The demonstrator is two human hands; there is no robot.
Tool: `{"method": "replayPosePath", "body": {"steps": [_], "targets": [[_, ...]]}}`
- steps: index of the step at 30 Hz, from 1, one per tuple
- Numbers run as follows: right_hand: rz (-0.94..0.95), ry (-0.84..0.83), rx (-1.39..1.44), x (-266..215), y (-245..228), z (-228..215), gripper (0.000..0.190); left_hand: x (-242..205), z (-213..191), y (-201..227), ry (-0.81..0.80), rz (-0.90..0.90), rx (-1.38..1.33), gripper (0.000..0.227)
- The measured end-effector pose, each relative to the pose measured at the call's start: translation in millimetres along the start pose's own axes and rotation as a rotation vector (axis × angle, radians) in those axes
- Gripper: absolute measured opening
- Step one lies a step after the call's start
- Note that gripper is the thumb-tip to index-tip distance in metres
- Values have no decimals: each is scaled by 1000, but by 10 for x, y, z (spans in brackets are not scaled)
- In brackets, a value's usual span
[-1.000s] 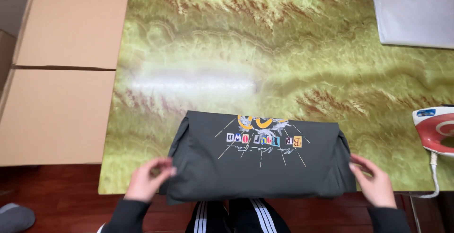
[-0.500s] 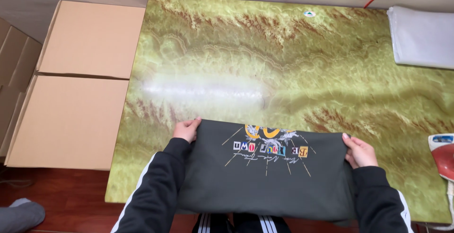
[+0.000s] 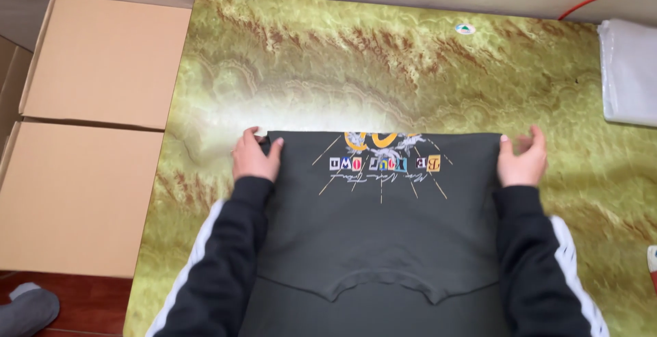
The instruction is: Ironing a t-shirt on a table and then folding it neatly.
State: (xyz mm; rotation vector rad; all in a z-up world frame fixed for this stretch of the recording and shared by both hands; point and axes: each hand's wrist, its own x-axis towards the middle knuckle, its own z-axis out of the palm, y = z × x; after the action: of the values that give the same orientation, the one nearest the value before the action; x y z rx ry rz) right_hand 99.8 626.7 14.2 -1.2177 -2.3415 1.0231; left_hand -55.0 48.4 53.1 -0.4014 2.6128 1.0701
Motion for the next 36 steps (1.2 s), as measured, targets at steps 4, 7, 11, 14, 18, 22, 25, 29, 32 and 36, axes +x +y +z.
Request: {"method": "replayPosePath", "body": {"steps": [4,7,11,14,18,22,25,29,32,36], "targets": [[-703,107,61,-1437,-1718,186,47,-763,388,714,335,598,507,72],[-839,-227,-11,-1997,-1885,706,48,-993,882,938,0,873,426,62],[-958,-342,-459,-1795,-1439,899,67,-790,990,774,-106,967,548,76],[-931,-112,-529,-1112,-858,555,69,-358,839,378,89,898,651,75],[-574,-172,-675,-464,-266,2,69,-241,155,224,17,582,685,79],[-584,-56,-728,-732,-518,53,78,-469,238,266,184,520,737,86],[-744,35,-640,-1677,-1012,559,76,-1099,652,545,134,646,593,90],[-826,-312,-503,-2672,-1113,770,69,-1581,1331,95,46,870,525,87],[-918,48,-682,-2299,-411,299,72,-1533,819,-367,186,855,603,88],[-718,111,-768,-1818,504,-656,70,-1593,66,-956,297,774,681,86]]}}
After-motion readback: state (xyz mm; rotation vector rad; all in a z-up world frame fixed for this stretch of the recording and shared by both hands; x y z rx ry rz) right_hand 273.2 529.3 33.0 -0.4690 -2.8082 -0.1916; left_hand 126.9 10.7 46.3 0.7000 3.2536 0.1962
